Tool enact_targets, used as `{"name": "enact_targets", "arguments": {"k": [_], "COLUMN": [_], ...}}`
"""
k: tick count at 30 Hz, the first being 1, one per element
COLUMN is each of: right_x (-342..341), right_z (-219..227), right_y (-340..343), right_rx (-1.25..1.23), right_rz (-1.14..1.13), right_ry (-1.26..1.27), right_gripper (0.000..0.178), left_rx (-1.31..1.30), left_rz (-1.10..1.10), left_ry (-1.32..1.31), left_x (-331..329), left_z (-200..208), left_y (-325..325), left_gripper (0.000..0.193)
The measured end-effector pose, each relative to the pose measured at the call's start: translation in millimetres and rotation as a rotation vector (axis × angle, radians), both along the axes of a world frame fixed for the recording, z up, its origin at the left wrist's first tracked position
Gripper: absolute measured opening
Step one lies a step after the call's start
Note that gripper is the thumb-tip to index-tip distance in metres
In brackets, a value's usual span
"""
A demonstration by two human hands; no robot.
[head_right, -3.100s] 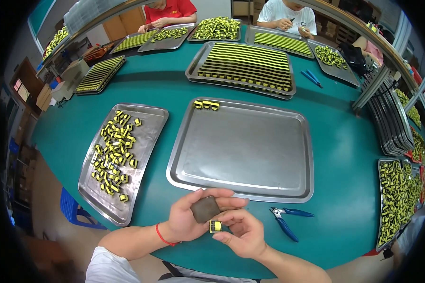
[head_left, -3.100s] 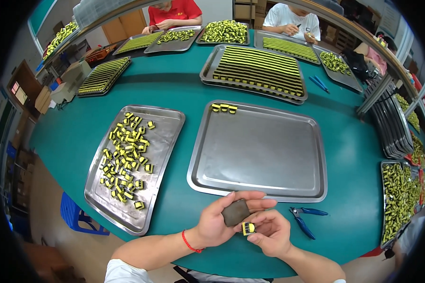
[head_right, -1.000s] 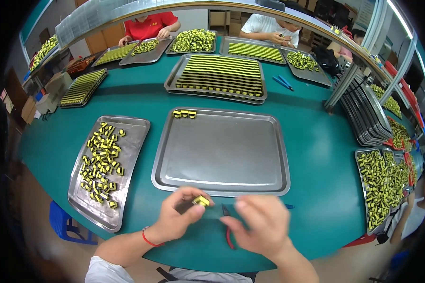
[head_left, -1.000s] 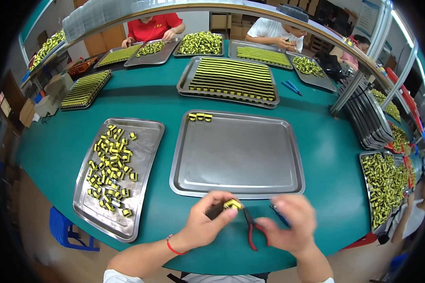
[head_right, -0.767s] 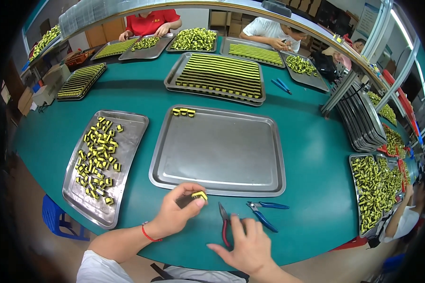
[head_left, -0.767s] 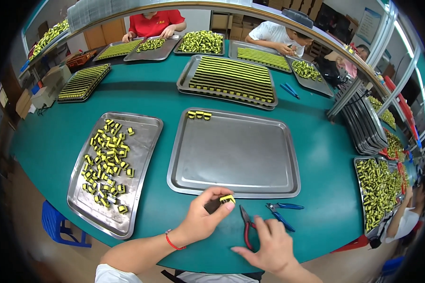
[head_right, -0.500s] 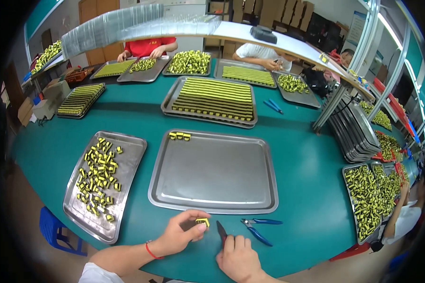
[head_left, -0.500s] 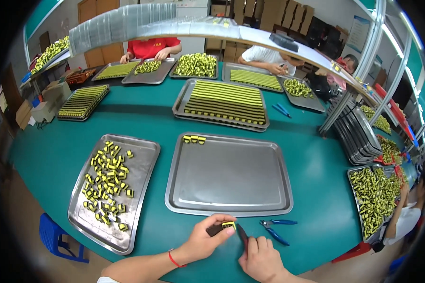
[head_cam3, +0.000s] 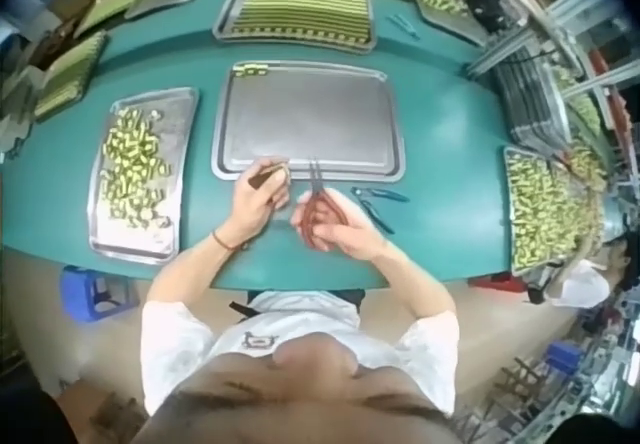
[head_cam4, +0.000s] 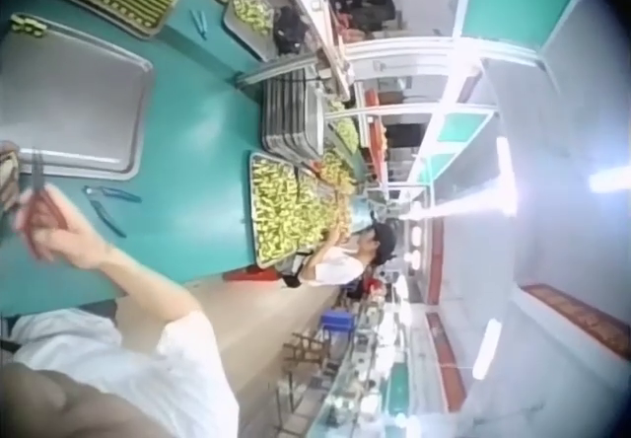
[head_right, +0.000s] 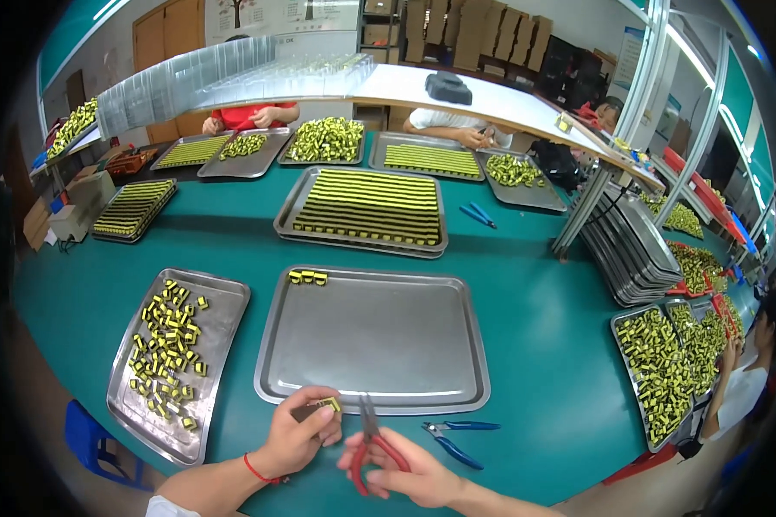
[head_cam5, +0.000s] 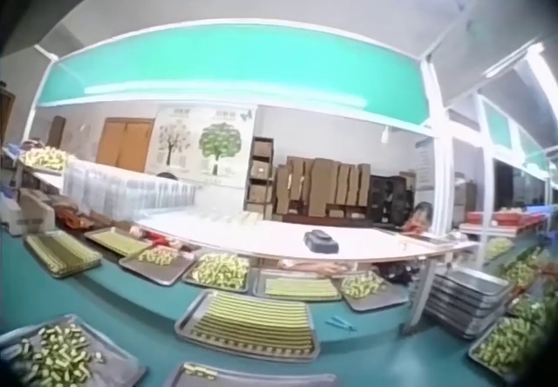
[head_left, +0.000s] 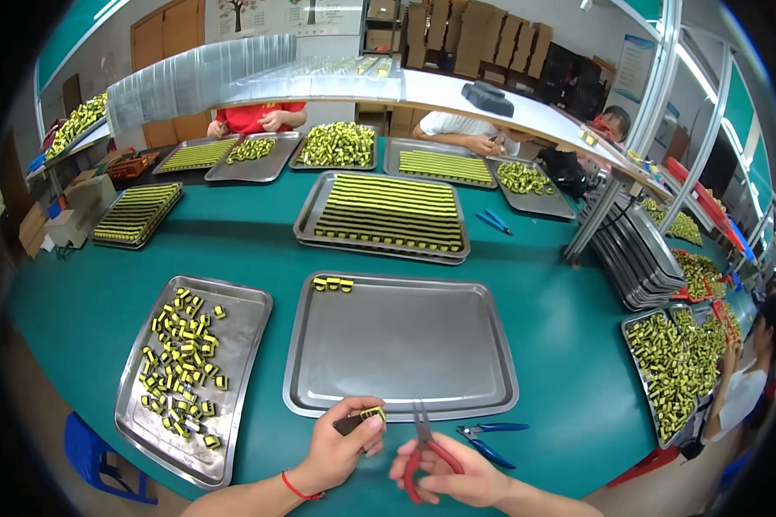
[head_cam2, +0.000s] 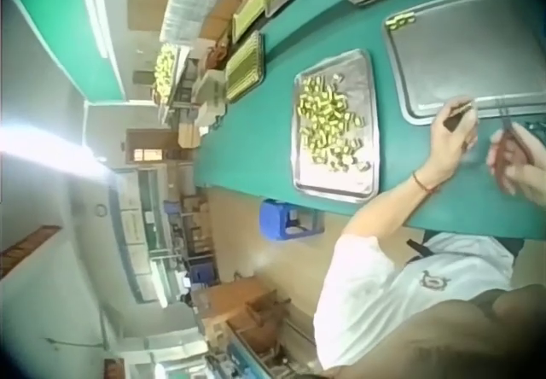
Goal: The person assembles small yellow electronic components onto a base part by hand, using pliers for precision, at a factory workbench.
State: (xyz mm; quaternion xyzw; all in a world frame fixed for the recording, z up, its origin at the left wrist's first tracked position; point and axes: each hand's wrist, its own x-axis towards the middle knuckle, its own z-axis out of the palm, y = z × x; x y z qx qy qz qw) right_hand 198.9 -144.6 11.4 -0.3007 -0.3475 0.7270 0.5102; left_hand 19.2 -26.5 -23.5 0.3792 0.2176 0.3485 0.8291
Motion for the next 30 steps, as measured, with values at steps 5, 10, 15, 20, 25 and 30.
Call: {"name": "enact_targets", "arguments": {"k": [5,10,15,20,25,30], "right_x": [-18,-8,-22,-17,-15,-9], "right_z": [-9,-25,-31,-37,-32,-59], "right_y": [37,29,17,17,17,14], "right_rx": [-0.01,-0.005,0.083,0.033,-0.044,-0.057], "right_rz": [0.039,0.119,-0.079,0.104,0.152,0.203], "right_ry": [-0.052,-0.125,0.036,0.237,0.394,0.342], "right_gripper": [0.036,0.036,0.038,0.064,0.062,0.035], "left_rx": [0.015,0.144,0.251,0.406,0.489,0.602], "left_rz": [-0.001,0.05,0.05,0.114,0.119,0.165], "left_ry": [0.094,0.192,0.318,0.436,0.416,0.417], "left_x": [-9,-7,-6,-6,-4,-5], "left_z": [-4,-4,0,-7,-1,3], "left_y": [5,4,0,-4,-4,-3], "left_gripper": [0.029,0.029,0.025,0.028,0.029,0.028]}}
